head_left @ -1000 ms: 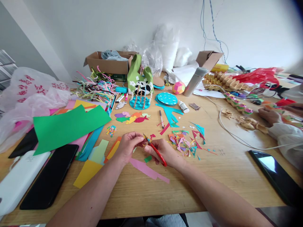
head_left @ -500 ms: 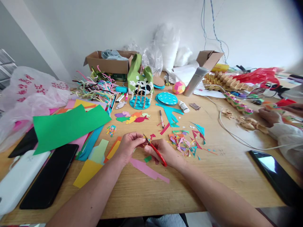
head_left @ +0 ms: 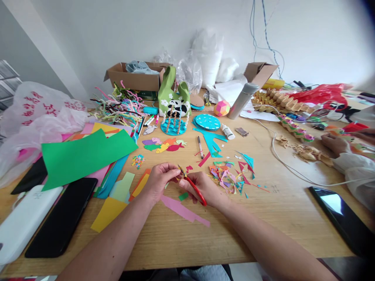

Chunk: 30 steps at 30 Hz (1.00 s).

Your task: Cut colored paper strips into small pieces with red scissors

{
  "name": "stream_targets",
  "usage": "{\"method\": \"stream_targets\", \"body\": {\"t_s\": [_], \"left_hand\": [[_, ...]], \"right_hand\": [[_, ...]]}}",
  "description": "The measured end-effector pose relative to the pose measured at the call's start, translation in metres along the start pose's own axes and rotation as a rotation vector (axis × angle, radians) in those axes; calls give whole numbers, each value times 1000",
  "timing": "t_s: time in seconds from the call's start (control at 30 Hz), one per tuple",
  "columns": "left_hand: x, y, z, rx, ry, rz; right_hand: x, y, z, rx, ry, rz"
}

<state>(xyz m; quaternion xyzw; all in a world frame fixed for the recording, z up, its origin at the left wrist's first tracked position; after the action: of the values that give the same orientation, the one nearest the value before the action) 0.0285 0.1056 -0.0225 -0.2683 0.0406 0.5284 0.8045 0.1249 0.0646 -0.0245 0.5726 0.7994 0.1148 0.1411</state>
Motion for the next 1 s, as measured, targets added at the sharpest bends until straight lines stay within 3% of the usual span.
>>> {"method": "stream_targets", "body": {"t_s": [0.3,1.0], "left_hand": [[2,7,0,9,-46,55],[0,4,3,-9,-31,41]], "right_hand": [[0,1,-2,-27,18,3],[-1,0,0,4,-17,9]]}}
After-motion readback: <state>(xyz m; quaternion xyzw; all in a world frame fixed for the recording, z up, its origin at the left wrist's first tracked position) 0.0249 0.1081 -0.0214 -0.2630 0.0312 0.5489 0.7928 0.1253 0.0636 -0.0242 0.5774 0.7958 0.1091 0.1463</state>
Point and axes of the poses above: each hand's wrist, its own x-axis towards the middle knuckle, its own y-axis out of the back of the hand, z = x × y, the point moved 10 cm from there along x, towards the middle knuckle, and after that the axes turned 8 degrees about y, right-handed, at the moved point
